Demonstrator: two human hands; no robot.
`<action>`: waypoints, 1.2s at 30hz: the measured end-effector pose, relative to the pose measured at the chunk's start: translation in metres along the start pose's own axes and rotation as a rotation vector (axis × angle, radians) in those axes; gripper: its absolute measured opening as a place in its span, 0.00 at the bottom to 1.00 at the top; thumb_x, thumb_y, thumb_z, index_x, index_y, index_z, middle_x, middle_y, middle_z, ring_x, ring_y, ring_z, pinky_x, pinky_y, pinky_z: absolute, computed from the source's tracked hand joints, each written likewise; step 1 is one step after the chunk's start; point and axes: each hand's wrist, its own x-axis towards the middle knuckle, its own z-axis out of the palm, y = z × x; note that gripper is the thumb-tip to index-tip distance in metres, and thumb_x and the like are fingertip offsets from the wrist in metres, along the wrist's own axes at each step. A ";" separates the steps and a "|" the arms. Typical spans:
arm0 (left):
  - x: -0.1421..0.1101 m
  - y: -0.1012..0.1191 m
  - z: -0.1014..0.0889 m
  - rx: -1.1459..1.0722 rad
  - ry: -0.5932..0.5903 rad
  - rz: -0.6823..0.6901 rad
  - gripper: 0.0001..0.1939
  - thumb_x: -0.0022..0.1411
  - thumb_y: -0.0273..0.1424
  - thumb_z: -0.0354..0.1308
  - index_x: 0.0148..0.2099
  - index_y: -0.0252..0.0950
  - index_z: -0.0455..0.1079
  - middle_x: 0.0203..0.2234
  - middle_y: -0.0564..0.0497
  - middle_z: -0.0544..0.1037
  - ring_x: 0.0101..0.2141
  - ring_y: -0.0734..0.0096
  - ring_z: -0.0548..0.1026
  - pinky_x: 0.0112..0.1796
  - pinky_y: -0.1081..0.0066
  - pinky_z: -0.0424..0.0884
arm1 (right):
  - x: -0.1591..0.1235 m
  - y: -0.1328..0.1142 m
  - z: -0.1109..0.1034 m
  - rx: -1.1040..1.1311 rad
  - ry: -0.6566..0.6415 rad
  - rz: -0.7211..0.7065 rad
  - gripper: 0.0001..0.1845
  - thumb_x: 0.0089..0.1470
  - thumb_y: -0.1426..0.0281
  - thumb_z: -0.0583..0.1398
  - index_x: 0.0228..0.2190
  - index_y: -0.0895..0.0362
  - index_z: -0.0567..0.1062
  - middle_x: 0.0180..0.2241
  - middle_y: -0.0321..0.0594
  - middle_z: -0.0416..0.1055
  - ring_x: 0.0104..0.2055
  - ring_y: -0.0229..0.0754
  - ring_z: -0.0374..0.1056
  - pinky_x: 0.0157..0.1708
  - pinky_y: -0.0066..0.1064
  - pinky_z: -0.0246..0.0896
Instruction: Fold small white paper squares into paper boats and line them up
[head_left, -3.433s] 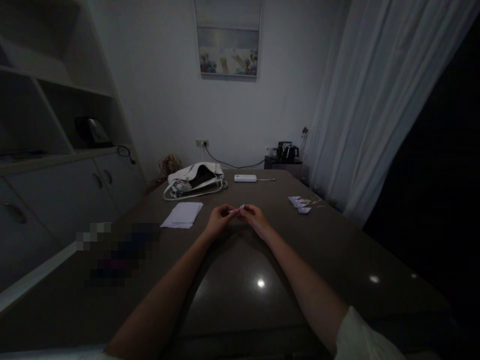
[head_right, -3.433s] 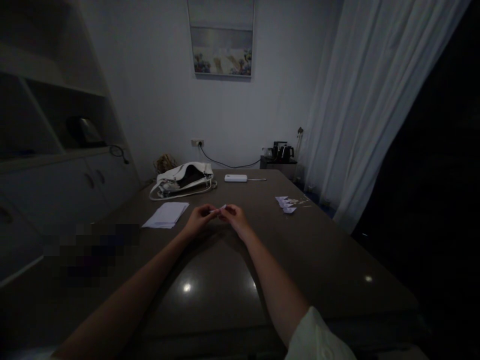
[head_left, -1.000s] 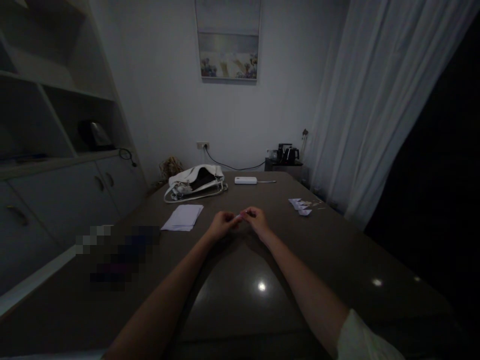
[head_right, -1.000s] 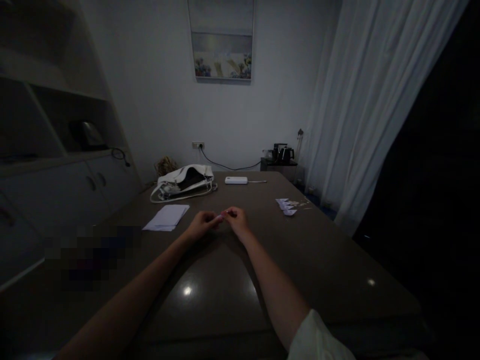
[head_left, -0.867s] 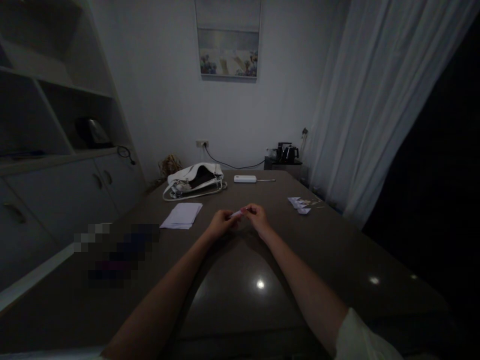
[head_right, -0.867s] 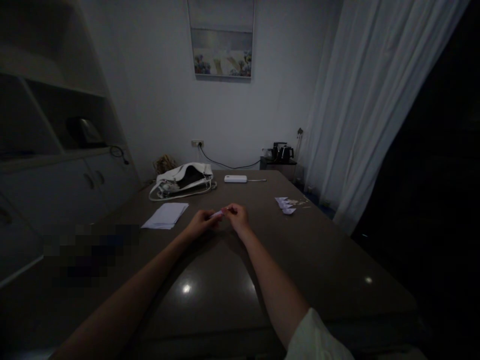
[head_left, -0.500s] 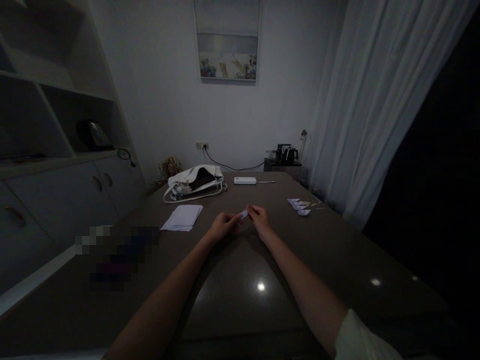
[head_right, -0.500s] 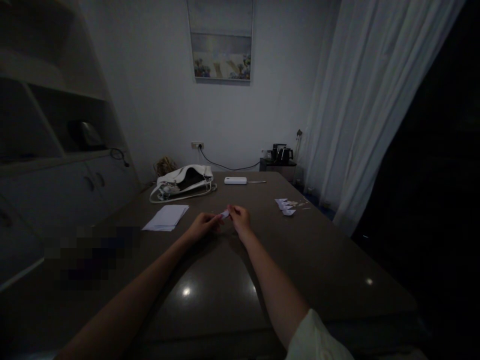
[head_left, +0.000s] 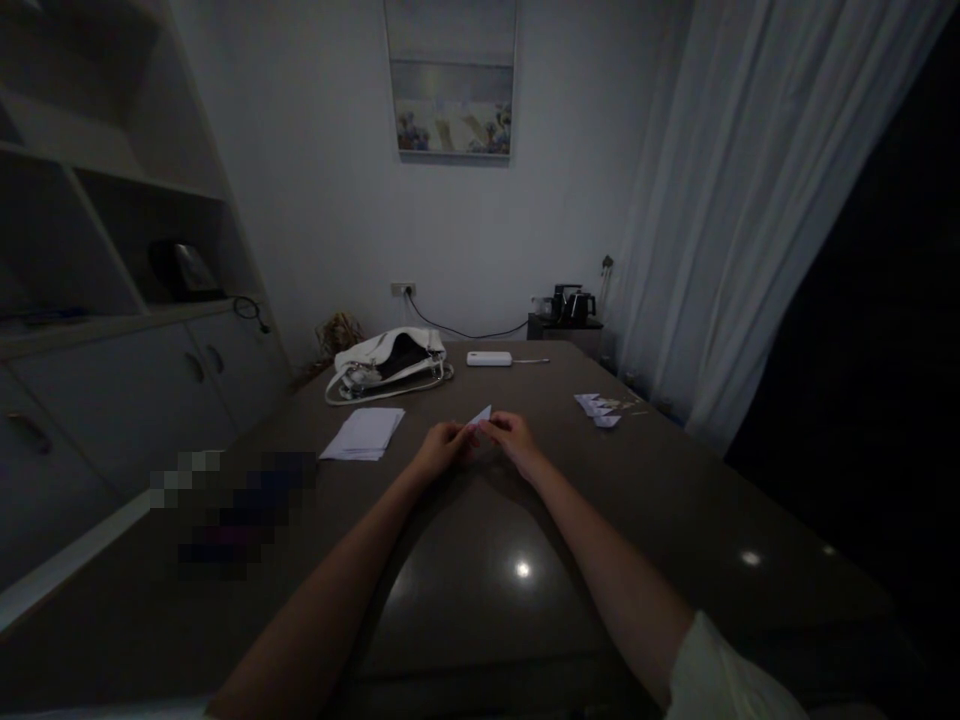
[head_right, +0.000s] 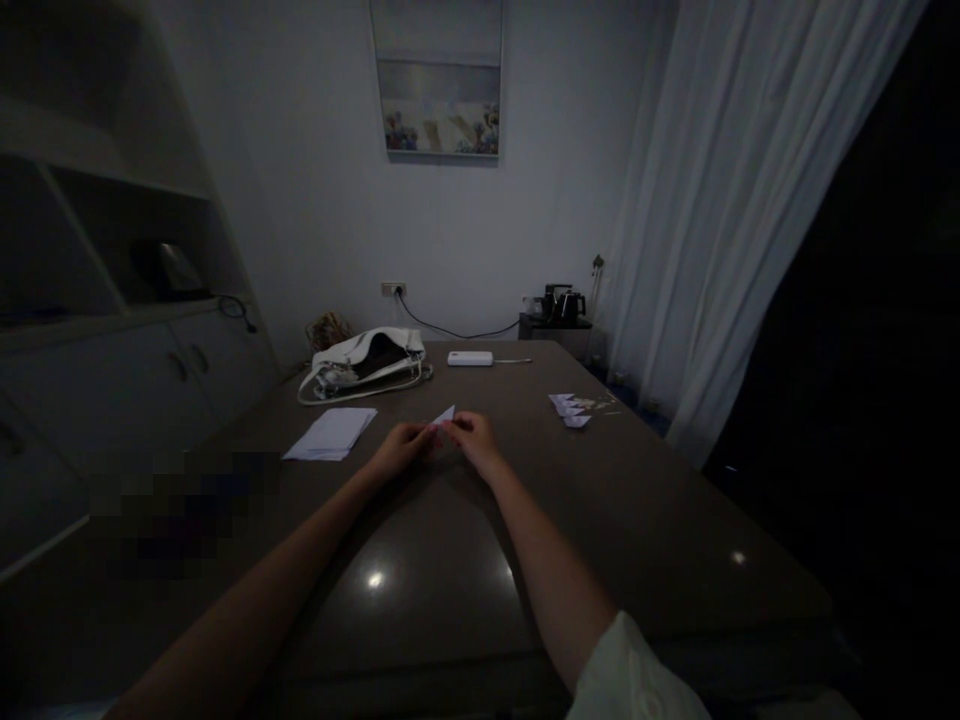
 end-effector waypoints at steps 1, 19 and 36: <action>0.000 0.000 0.000 0.006 0.003 0.010 0.27 0.55 0.50 0.46 0.29 0.29 0.70 0.15 0.52 0.70 0.18 0.74 0.66 0.21 0.76 0.60 | 0.000 0.000 0.000 0.010 0.002 0.011 0.15 0.39 0.59 0.61 0.18 0.59 0.70 0.16 0.31 0.61 0.19 0.32 0.53 0.20 0.25 0.46; 0.002 0.004 -0.003 -0.199 0.147 -0.026 0.25 0.48 0.49 0.55 0.31 0.29 0.69 0.21 0.52 0.70 0.24 0.73 0.66 0.23 0.77 0.60 | 0.000 0.007 0.000 -0.048 -0.223 0.130 0.13 0.40 0.62 0.61 0.20 0.60 0.71 0.15 0.30 0.63 0.16 0.30 0.55 0.16 0.22 0.46; 0.002 0.003 -0.001 -0.253 0.105 0.004 0.22 0.48 0.43 0.60 0.36 0.27 0.71 0.26 0.48 0.74 0.24 0.76 0.68 0.26 0.76 0.63 | -0.001 0.008 0.000 0.147 -0.068 0.176 0.15 0.40 0.61 0.63 0.28 0.60 0.75 0.27 0.38 0.72 0.23 0.33 0.65 0.23 0.24 0.58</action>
